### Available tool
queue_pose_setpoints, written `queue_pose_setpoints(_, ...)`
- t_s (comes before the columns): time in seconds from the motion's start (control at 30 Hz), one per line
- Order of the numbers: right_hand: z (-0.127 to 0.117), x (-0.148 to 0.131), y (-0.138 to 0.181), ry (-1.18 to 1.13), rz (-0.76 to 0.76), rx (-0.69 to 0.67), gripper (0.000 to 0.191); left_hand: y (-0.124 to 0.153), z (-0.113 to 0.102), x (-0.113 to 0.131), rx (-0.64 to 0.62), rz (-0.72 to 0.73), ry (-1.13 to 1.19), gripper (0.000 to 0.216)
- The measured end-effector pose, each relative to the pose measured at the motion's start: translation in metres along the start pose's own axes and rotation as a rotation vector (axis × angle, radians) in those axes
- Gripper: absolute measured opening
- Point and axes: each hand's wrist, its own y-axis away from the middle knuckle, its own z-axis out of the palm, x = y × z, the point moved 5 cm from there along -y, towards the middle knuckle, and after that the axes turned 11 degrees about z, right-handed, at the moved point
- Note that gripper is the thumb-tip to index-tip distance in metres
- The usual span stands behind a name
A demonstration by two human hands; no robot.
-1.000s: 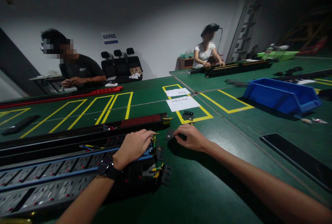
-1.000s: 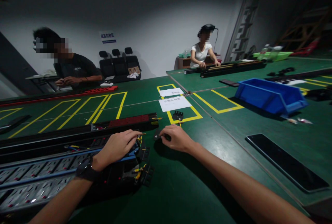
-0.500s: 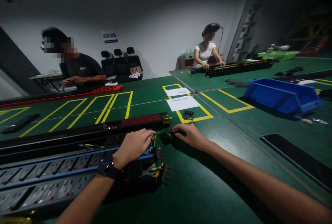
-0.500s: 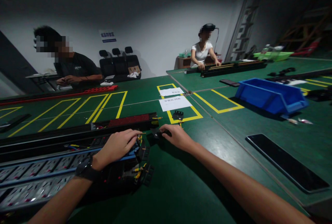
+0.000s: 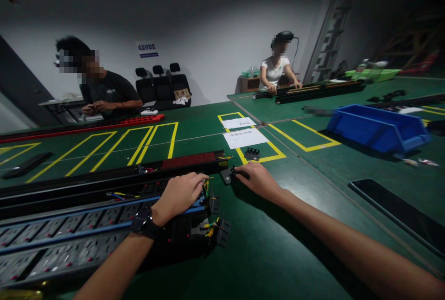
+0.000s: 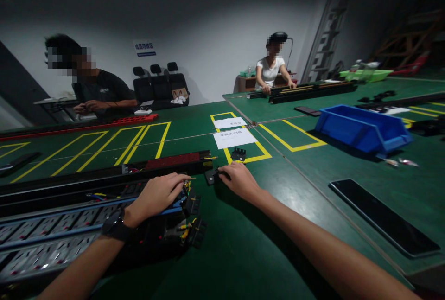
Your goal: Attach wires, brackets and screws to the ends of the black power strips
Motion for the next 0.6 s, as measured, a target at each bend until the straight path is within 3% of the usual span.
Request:
queue_pose_setpoints(0.4, -0.003, 0.002, 0.0, 0.162, 0.037, -0.002, 0.016, -0.001, -0.001, 0.0, -0.019, -0.009, -0.005, 0.039)
queue_pose_setpoints(0.6, 0.007, -0.02, 0.004, 0.164, -0.082, -0.017, 0.019, -0.001, -0.002, 0.002, -0.029, -0.029, -0.014, 0.038)
